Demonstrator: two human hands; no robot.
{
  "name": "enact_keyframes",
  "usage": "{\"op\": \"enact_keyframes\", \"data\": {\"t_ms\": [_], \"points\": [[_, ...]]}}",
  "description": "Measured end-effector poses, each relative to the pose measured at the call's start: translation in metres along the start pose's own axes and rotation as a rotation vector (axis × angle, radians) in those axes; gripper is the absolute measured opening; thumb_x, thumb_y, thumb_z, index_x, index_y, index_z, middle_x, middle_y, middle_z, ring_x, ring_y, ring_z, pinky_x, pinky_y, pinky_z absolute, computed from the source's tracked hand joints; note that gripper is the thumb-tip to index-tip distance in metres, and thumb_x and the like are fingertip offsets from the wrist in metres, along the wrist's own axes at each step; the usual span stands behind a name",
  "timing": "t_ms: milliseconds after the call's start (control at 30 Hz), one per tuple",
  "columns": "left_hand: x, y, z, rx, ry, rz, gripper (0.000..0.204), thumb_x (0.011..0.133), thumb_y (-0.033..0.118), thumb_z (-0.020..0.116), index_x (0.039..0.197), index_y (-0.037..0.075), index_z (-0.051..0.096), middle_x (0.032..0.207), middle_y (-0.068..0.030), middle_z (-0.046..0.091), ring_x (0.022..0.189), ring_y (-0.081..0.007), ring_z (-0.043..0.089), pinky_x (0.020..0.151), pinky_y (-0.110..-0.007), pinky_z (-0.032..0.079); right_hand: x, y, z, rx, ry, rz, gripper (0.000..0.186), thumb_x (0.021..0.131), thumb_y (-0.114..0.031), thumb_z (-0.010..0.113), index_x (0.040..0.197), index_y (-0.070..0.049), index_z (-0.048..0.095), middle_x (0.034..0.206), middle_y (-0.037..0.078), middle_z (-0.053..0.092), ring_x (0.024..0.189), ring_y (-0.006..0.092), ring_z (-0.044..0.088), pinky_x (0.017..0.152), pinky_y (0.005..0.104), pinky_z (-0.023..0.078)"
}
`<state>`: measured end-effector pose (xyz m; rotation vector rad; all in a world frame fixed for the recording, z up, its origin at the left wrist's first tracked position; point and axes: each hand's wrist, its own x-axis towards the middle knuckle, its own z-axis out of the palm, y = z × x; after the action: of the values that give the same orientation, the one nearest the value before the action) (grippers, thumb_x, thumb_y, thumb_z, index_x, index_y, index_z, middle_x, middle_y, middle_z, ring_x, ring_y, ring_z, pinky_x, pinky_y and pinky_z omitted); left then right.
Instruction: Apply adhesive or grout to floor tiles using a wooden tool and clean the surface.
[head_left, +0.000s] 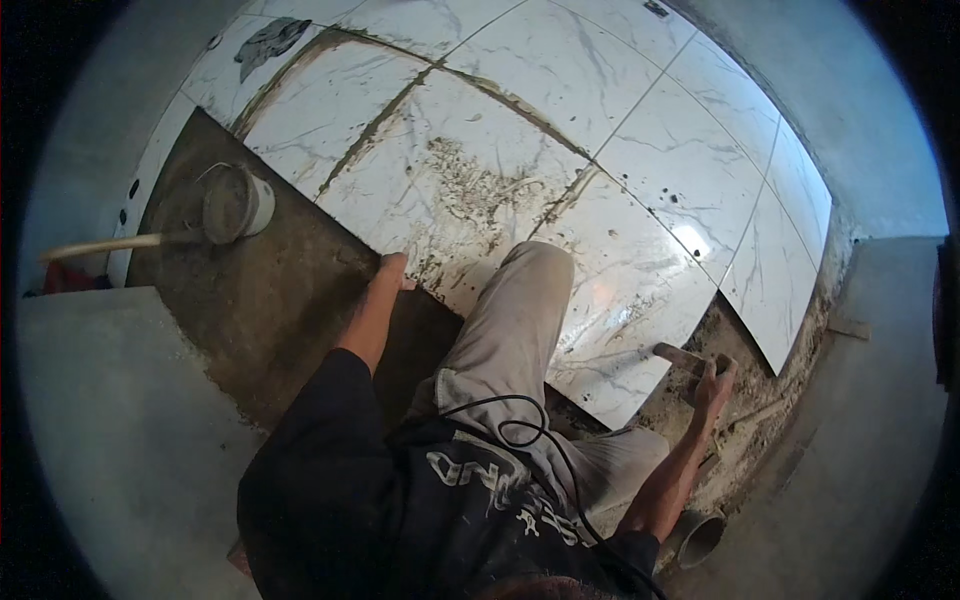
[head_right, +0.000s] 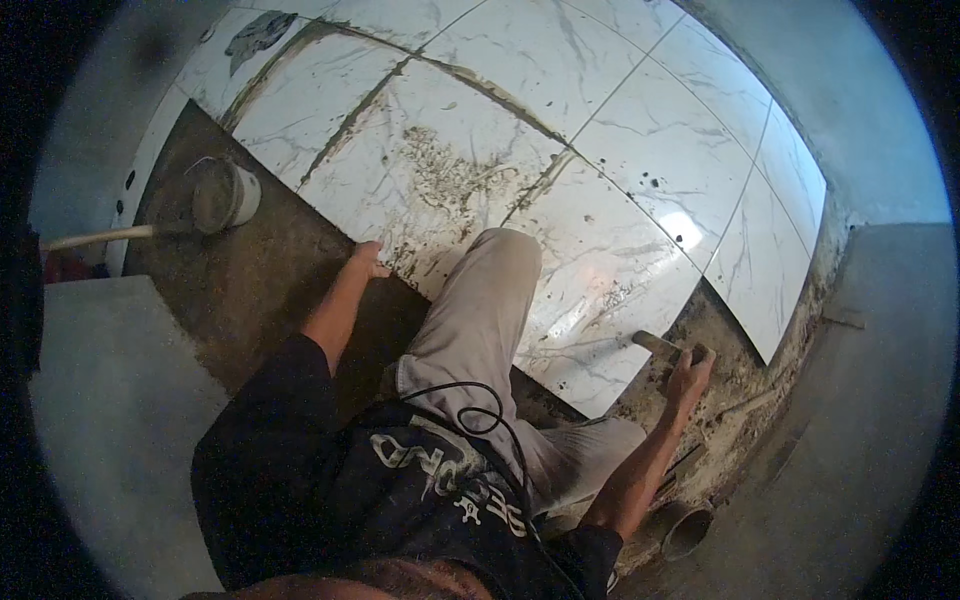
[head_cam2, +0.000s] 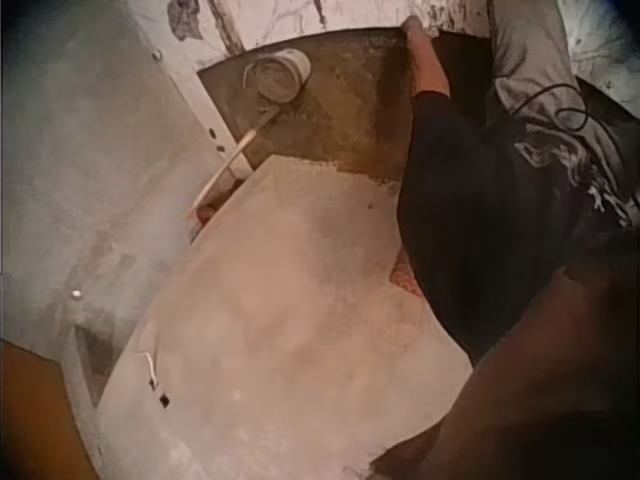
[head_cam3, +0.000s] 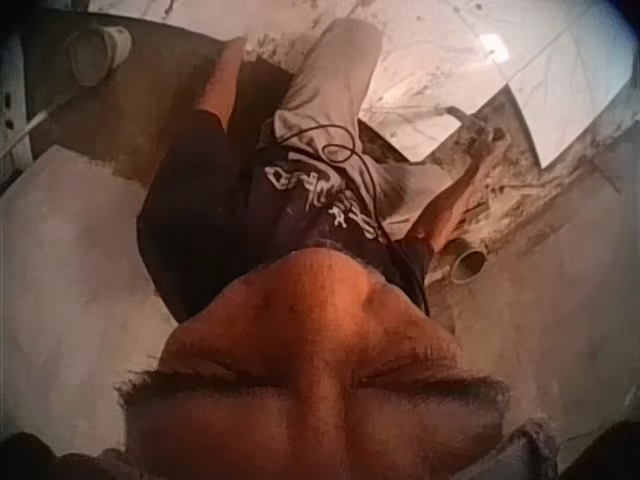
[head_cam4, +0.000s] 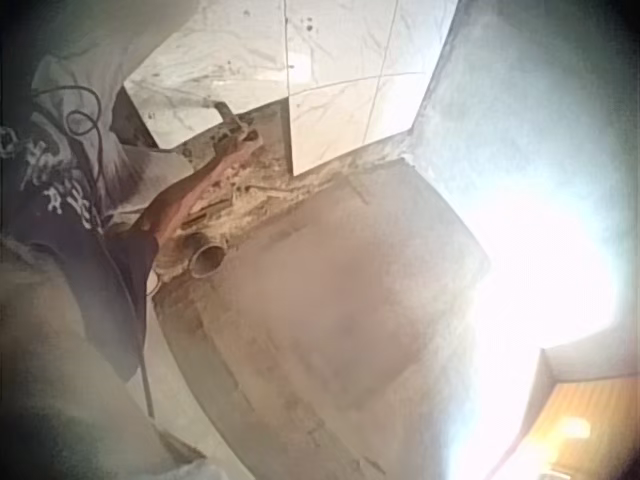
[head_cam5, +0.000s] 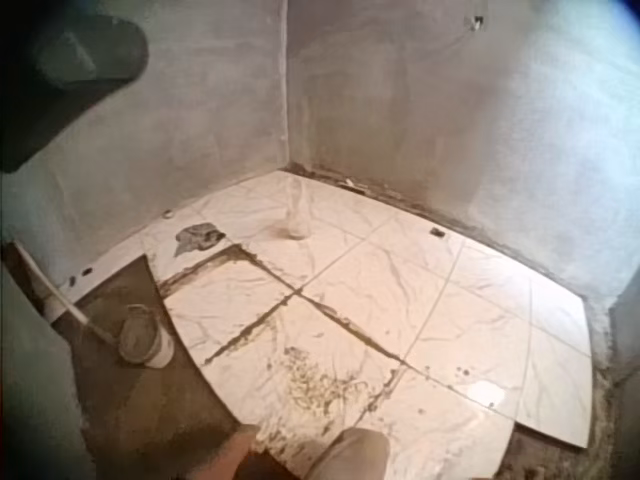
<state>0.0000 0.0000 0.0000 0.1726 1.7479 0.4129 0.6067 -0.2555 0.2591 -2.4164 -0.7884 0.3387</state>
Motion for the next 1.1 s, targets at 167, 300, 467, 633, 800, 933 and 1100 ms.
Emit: {"op": "enact_keyframes", "data": {"t_ms": [167,300,467,633,800,933,1100], "points": [[-0.009,-0.019,0.018,-0.055,0.03,0.079,0.059,0.089,0.036,0.055,0.137,0.009,0.032,0.135,-0.026,0.032,0.101,-0.0475,0.054,0.07,-0.053,0.054,-0.012,-0.04,-0.006,-0.158,-0.034,0.1,0.034,0.09,-0.02,0.053,0.119,-0.002,0.05,0.111,0.021,0.058,0.1,0.0333,0.058,0.079,0.0444,0.048],[-0.019,-0.021,0.022,-0.167,0.125,0.062,0.058,0.089,0.037,0.053,0.137,0.008,0.033,0.133,-0.0239,0.035,0.096,-0.0444,0.056,0.065,-0.052,0.052,-0.003,-0.01,0.002,-0.062,-0.029,0.048,0.033,0.09,-0.018,0.052,0.119,-0.003,0.049,0.107,0.021,0.059,0.089,0.0307,0.062,0.072,0.0413,0.05],[-0.031,-0.037,0.027,-0.31,0.171,0.162,0.062,0.086,0.035,0.057,0.136,0.004,0.035,0.128,-0.0226,0.042,0.105,-0.0406,0.055,0.081,-0.051,0.049,-0.003,-0.012,0.007,-0.076,0.035,-0.091,0.036,0.089,-0.016,0.052,0.122,-0.004,0.046,0.102,0.02,0.059,0.077,0.0299,0.063,0.068,0.041,0.051],[-0.051,-0.035,0.028,-0.163,0.073,0.199,0.069,0.088,0.032,0.052,0.143,0.004,0.022,0.141,-0.0195,0.031,0.117,-0.0386,0.046,0.089,-0.051,0.044,-0.008,-0.017,0.007,-0.109,0.085,-0.01,0.038,0.088,-0.015,0.053,0.124,-0.004,0.045,0.106,0.021,0.059,0.088,0.0308,0.062,0.072,0.0405,0.051],[-0.097,-0.011,0.123,0.573,0.216,0.895,0.08,0.08,0.026,0.066,0.143,0.003,0.022,0.144,-0.0225,0.028,0.133,-0.0373,0.027,0.108,-0.042,0.028,-0.01,-0.013,-0.011,-0.096,0.072,0.077,0.038,0.087,-0.015,0.055,0.122,-0.004,0.045,0.109,0.022,0.059,0.093,0.0334,0.061,0.078,0.0416,0.049],[-0.11,0.043,0.226,1.151,-0.328,1.359,0.083,0.074,0.028,0.073,0.142,0.012,0.03,0.148,-0.0152,0.027,0.133,-0.0364,0.029,0.107,-0.048,0.028,-0.009,-0.021,0.001,-0.059,0.027,0.101,0.036,0.085,-0.013,0.058,0.118,-0.004,0.046,0.108,0.022,0.06,0.096,0.036,0.06,0.082,0.0432,0.047],[-0.132,0.042,0.319,1.785,-0.512,1.847,0.092,0.065,0.046,0.077,0.143,0.026,0.032,0.15,-0.0172,0.02,0.134,-0.0408,0.027,0.107,-0.053,0.026,-0.014,-0.058,0.0,-0.089,-0.01,0.047,0.031,0.088,-0.01,0.053,0.117,-0.007,0.045,0.084,0.019,0.064,0.058,0.0275,0.063,0.048,0.0385,0.05]]}}
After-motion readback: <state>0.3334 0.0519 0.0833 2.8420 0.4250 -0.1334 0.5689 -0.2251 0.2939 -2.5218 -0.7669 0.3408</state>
